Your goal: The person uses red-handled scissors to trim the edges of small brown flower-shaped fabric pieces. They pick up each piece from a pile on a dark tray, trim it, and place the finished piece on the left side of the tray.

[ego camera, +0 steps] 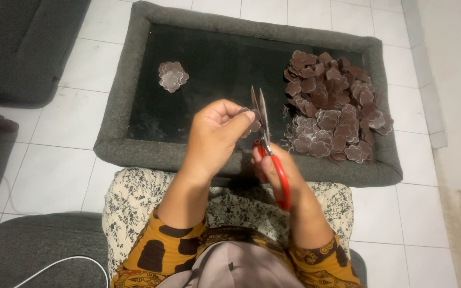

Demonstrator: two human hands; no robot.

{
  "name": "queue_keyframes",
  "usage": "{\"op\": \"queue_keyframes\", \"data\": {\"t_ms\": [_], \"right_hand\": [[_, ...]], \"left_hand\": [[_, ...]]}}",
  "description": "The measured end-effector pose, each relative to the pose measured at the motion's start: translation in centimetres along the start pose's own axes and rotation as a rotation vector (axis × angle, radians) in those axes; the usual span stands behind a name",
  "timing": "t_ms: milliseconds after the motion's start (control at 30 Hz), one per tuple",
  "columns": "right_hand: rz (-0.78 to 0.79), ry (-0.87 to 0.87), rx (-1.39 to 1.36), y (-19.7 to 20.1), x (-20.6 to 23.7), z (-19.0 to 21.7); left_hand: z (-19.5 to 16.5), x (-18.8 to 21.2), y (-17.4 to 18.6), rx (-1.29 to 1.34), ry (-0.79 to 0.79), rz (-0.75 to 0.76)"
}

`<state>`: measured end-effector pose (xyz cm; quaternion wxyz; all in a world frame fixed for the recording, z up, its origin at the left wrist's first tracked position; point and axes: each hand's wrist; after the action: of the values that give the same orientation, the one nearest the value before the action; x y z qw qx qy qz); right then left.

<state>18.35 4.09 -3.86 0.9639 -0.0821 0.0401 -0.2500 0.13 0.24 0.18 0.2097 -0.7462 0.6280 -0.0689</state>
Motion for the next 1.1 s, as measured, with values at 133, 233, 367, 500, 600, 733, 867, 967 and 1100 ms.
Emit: {"op": "queue_keyframes", "data": {"t_ms": [133,233,367,500,600,733,867,967,1100], "right_hand": [[0.002,-0.011,-0.004,0.3,0.1,-0.1],[-0.009,-0.018,-0.017,0.4,0.1,-0.3],[-0.028,-0.028,0.023,0.6,0.2,-0.4],[-0.033,-0.038,0.019,0.8,0.3,-0.8],[-0.032,-0.049,0.075,1.1,0.4,-1.2],[-0.059,-0.067,0.191,1.2,0.4,-1.7],[-0.081,-0.072,0.112,0.8,0.0,-1.7],[-0.054,-0.039,0.089,0.2,0.3,-1.1],[0.026,0.013,0.065,-0.3,0.4,-0.1]], "left_hand": [[-0.1,0.1,0.3,-0.002,0.017,-0.005],[0.0,0.1,0.4,0.016,0.011,0.000],[0.0,0.2,0.6,0.029,0.007,0.006],[0.1,0.2,0.7,-0.003,0.015,-0.014],[0.0,0.1,0.7,0.020,0.003,0.002],[-0.3,0.2,0.7,0.011,0.061,0.000],[-0.4,0.2,0.3,0.063,0.031,0.017],[-0.3,0.3,0.2,0.078,0.001,0.018],[-0.1,0.4,0.0,0.061,0.004,0.027]]}}
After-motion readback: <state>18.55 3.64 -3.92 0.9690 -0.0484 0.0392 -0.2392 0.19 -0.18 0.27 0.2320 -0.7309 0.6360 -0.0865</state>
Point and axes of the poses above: each hand's wrist, its own x-axis away from the middle knuckle, its own y-axis out of the back of the hand, z = x × y, and after that the axes turned 10 degrees about z, right-handed
